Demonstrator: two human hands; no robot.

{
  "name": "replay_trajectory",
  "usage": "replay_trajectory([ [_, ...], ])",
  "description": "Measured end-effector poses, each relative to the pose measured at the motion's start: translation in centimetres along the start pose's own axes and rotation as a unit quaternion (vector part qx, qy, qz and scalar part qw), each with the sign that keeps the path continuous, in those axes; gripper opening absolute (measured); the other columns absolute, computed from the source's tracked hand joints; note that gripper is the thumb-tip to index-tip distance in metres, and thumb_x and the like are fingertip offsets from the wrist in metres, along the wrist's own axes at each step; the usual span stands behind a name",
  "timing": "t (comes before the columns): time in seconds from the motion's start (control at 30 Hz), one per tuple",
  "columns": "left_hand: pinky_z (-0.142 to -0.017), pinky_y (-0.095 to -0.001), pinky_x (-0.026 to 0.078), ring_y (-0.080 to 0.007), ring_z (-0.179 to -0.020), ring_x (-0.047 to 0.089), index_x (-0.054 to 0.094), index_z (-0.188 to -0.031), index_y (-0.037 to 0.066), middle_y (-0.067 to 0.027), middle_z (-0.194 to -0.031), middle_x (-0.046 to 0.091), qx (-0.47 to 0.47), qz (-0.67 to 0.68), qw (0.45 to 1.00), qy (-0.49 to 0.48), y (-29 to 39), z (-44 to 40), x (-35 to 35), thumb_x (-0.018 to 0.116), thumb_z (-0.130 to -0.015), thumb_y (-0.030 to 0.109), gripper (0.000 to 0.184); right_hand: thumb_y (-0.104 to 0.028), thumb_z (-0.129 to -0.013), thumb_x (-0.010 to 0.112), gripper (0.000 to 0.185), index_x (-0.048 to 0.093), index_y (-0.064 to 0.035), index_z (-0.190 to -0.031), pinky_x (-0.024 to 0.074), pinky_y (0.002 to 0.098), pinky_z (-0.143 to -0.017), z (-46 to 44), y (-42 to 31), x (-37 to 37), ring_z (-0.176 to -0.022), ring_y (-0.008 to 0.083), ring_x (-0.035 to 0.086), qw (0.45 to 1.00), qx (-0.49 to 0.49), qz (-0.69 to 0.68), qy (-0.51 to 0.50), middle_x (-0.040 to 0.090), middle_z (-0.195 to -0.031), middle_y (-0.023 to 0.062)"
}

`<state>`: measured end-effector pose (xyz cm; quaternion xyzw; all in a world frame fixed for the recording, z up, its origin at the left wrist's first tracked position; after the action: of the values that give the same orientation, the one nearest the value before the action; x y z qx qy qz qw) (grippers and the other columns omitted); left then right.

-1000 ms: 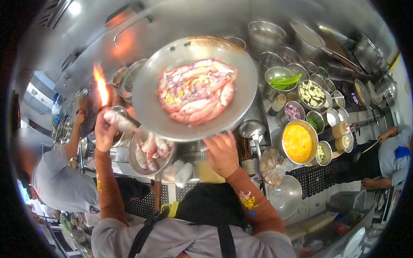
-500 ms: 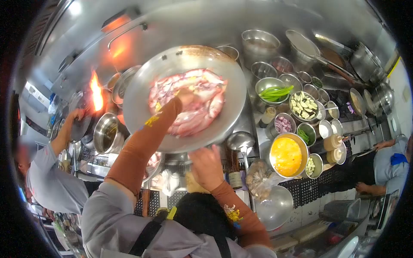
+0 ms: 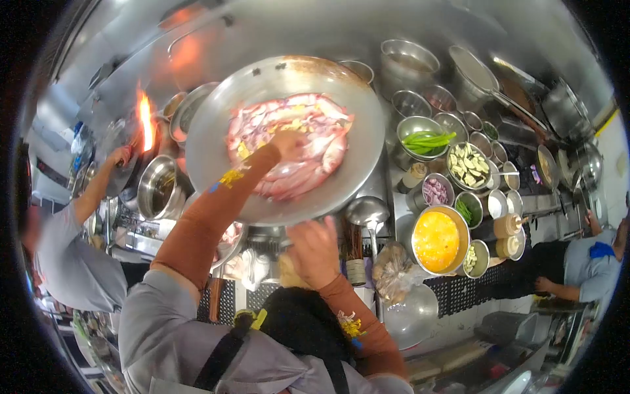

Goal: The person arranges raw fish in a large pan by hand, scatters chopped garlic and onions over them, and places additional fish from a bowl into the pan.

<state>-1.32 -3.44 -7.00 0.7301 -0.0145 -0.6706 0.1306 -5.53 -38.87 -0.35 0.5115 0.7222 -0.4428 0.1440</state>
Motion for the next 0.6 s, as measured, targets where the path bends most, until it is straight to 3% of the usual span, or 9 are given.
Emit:
replay_trajectory([
  [0.13, -0.081, -0.0428, 0.052, -0.0337, -0.092, 0.065, 0.069, -0.106, 0.008, -0.0175, -0.101, 0.069, -0.094, -0.058, 0.993, 0.038, 2.7, 0.6, -1.9, 0.072, -0.076, 0.027, 0.036, -0.012, -0.071, 0.07, 0.043, 0.065, -0.0094, -0.113, 0.0297, 0.0571, -0.11, 0.0, -0.2, 0.4, -0.114, 0.0319, 0.054, 1.0, 0.004, 0.022, -0.015, 0.063, -0.112, 0.0098],
  [0.23, -0.083, -0.041, 0.052, -0.0318, -0.091, 0.067, 0.069, -0.11, 0.007, -0.0167, -0.101, 0.069, -0.108, 0.011, 0.992, 0.059, 4.0, 2.4, -6.8, 0.071, -0.08, 0.025, 0.035, -0.011, -0.073, 0.069, 0.043, 0.065, -0.0097, -0.116, 0.0292, 0.0552, -0.11, 0.4, 0.3, 0.6, -0.114, 0.0301, 0.054, 0.999, -0.008, 0.043, -0.026, 0.062, -0.113, 0.0084],
  [0.33, -0.081, -0.0353, 0.053, -0.0234, -0.087, 0.068, 0.067, -0.114, 0.005, -0.0125, -0.098, 0.071, -0.041, 0.214, 0.949, 0.228, 6.8, 9.5, -14.2, 0.068, -0.088, 0.018, 0.029, -0.01, -0.074, 0.067, 0.043, 0.065, -0.0075, -0.117, 0.0302, 0.0552, -0.11, 0.7, 0.6, 1.1, -0.114, 0.0322, 0.053, 0.999, -0.022, 0.042, -0.02, 0.062, -0.113, 0.0088],
  [0.43, -0.079, -0.0302, 0.053, -0.0146, -0.084, 0.065, 0.066, -0.113, 0.001, -0.0071, -0.095, 0.07, -0.066, 0.311, 0.895, 0.314, 7.1, 17.7, -17.6, 0.063, -0.094, 0.013, 0.023, -0.009, -0.074, 0.066, 0.044, 0.064, -0.0072, -0.118, 0.0296, 0.0561, -0.11, 0.6, 0.4, 1.2, -0.115, 0.0328, 0.053, 0.999, -0.02, 0.033, -0.011, 0.062, -0.113, 0.0091],
  [0.57, -0.074, -0.0281, 0.052, -0.0107, -0.078, 0.062, 0.067, -0.102, 0.001, -0.0044, -0.089, 0.069, -0.208, 0.311, 0.861, 0.344, 3.8, 28.2, -16.4, 0.062, -0.093, 0.011, 0.014, -0.008, -0.073, 0.066, 0.044, 0.064, -0.0069, -0.118, 0.0295, 0.057, -0.11, 0.6, 0.0, 1.0, -0.115, 0.0336, 0.053, 0.999, -0.021, 0.037, -0.006, 0.062, -0.113, 0.0096],
  [0.6, -0.073, -0.029, 0.053, -0.0123, -0.077, 0.063, 0.068, -0.099, 0.003, -0.0053, -0.086, 0.069, -0.259, 0.286, 0.869, 0.31, 3.2, 30.2, -15.8, 0.063, -0.091, 0.011, 0.012, -0.008, -0.073, 0.065, 0.044, 0.063, -0.0069, -0.117, 0.0294, 0.0572, -0.11, 0.6, -0.1, 1.0, -0.115, 0.0338, 0.053, 0.999, -0.02, 0.038, -0.009, 0.062, -0.113, 0.0098],
])
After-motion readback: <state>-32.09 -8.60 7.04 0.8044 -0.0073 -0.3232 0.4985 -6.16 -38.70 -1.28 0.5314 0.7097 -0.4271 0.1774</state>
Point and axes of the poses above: each hand's wrist, its own z-axis away from the middle knuckle, its own x-axis out of the palm, y = z × x, the point moved 1 cm from there along -z, towards the middle knuckle
